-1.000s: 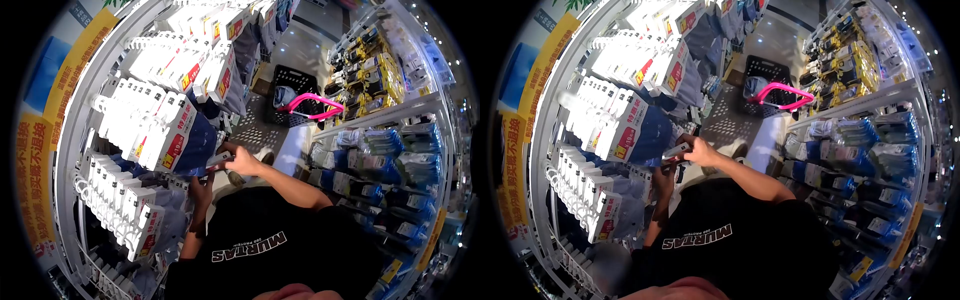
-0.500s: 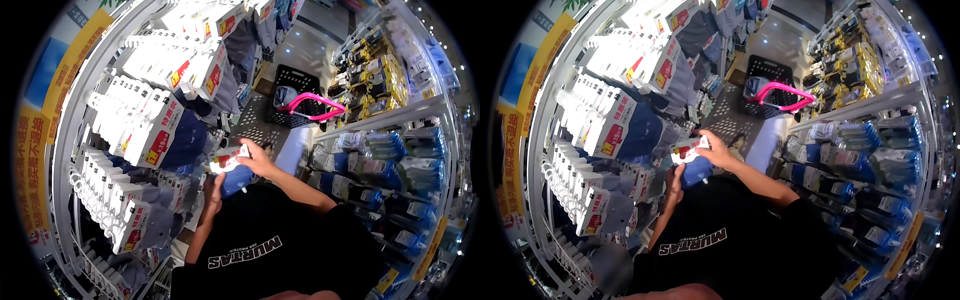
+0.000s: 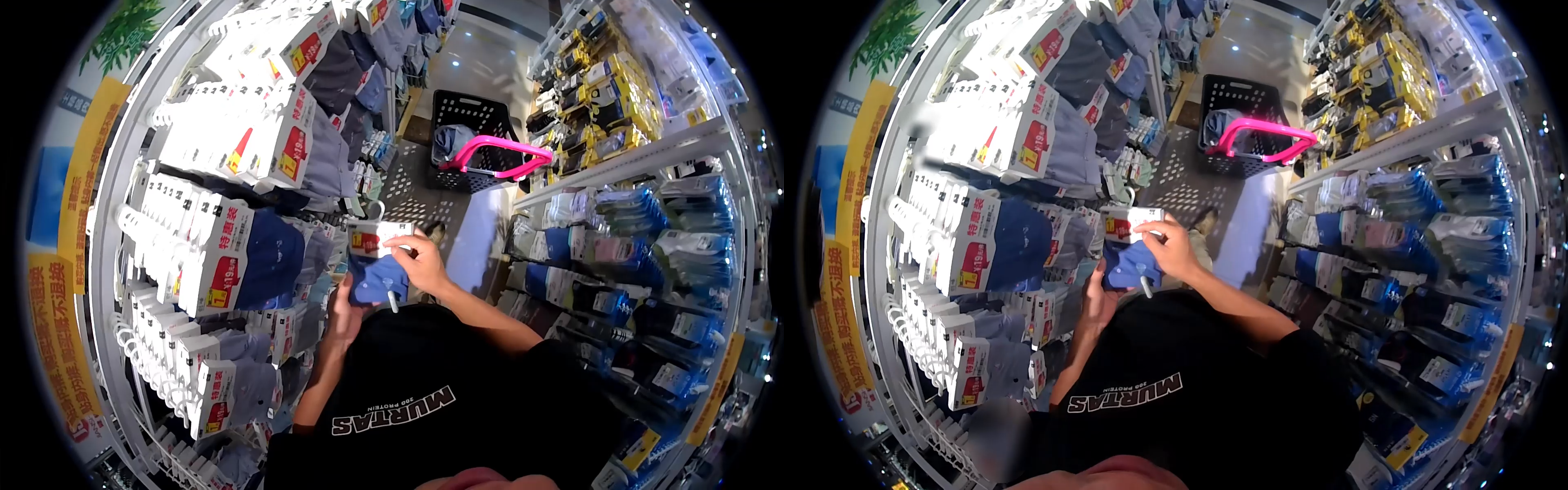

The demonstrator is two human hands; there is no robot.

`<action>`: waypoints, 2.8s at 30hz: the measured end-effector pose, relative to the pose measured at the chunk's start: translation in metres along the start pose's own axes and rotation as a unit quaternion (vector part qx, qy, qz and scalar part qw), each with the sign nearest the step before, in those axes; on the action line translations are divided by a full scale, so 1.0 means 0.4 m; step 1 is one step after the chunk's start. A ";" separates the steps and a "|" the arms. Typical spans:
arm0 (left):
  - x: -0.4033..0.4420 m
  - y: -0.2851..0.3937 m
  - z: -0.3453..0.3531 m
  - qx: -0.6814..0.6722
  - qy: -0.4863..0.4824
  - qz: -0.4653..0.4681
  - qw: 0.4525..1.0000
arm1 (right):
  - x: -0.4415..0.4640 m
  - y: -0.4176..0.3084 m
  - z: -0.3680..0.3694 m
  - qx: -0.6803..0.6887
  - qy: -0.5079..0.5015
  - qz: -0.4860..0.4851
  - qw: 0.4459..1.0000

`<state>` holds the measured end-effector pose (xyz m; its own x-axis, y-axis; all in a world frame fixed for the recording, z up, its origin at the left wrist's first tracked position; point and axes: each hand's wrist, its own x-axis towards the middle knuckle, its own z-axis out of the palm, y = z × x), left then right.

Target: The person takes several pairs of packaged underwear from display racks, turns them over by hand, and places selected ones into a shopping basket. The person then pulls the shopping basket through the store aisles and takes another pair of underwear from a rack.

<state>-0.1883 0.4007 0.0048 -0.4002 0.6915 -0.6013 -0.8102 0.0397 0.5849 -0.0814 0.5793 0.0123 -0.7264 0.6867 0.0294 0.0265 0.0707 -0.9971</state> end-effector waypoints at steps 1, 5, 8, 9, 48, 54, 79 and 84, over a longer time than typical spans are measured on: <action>0.010 -0.006 -0.005 0.014 -0.004 -0.008 1.000 | 0.008 0.014 -0.011 -0.014 0.015 -0.023 1.000; 0.017 0.010 0.019 0.045 -0.030 -0.037 0.998 | 0.002 0.013 -0.033 -0.026 -0.022 0.000 0.999; 0.030 0.016 0.032 0.020 0.010 -0.048 0.999 | -0.013 0.030 -0.026 -0.069 -0.114 -0.026 0.991; 0.038 0.014 0.030 0.006 0.013 -0.048 0.999 | -0.014 0.026 -0.020 -0.080 -0.133 -0.029 0.987; 0.037 0.029 -0.032 0.272 0.048 0.220 0.936 | 0.115 -0.029 0.065 0.177 -0.215 0.034 0.960; 0.004 -0.011 -0.126 0.303 0.150 0.219 0.915 | 0.137 -0.039 0.122 0.102 -0.318 0.070 0.940; -0.040 -0.023 -0.150 0.310 0.262 0.360 0.840 | 0.199 0.049 0.193 0.025 -0.351 0.115 0.929; -0.044 -0.017 -0.125 0.320 0.293 0.424 0.795 | 0.207 -0.027 0.204 -0.150 -0.309 -0.105 0.933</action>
<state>-0.1973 0.3520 -0.0158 -0.9690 0.2182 0.1161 0.1660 0.2263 0.9598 -0.1978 0.5764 0.0200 -0.9922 0.0931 0.0833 -0.0366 0.4204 -0.9066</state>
